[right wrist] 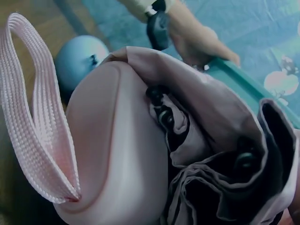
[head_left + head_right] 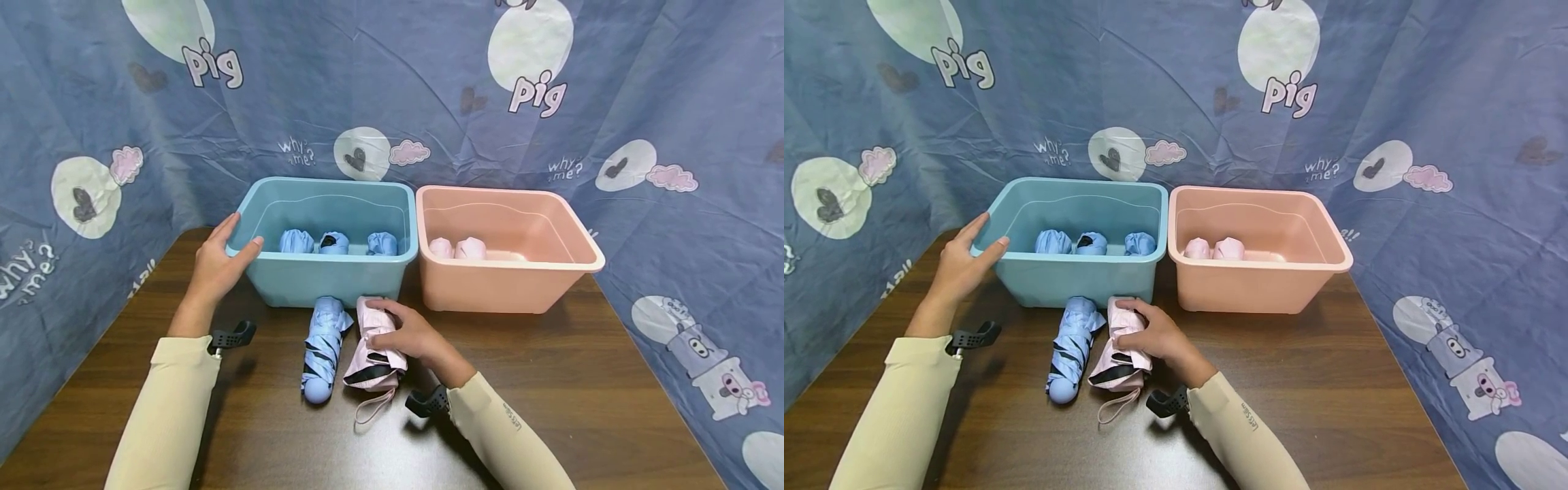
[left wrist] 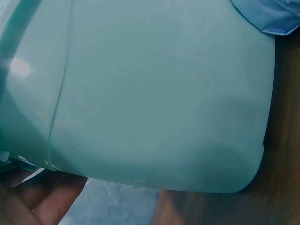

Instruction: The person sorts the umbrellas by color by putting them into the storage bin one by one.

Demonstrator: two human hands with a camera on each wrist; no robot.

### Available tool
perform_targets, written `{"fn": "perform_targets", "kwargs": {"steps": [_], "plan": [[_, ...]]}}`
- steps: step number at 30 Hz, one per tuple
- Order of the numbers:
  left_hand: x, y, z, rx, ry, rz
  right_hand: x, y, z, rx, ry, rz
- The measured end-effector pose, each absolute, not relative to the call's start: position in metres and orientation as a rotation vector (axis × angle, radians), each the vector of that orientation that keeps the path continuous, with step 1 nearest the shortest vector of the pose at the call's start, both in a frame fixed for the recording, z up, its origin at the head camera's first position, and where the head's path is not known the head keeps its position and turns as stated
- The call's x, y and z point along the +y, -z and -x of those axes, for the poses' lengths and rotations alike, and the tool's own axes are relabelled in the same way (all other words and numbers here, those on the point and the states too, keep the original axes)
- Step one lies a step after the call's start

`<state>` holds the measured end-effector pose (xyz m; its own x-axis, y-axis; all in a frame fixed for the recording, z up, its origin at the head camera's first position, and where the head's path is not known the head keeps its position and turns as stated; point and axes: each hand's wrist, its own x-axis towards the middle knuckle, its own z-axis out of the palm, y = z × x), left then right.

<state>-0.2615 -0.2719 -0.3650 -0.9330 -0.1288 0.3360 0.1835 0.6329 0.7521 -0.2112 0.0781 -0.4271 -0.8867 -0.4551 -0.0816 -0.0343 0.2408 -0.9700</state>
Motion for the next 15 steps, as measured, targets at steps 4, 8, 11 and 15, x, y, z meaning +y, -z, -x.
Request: {"fn": "perform_targets", "kwargs": {"steps": [4,8,11,15], "plan": [[-0.271,0.365,0.261,-2.494,1.214,0.045,0.080,0.421,0.210,2.097,1.737,0.441],[-0.270,0.365,0.262,-2.502,1.220,0.033,0.082,0.412,0.207,2.054,1.739,0.427],[-0.270,0.365,0.262,-2.502,1.224,0.027,0.084,0.403,0.202,2.023,1.726,0.444],[-0.270,0.364,0.261,-2.507,1.218,0.020,0.087,0.388,0.194,2.020,1.682,0.506]]}}
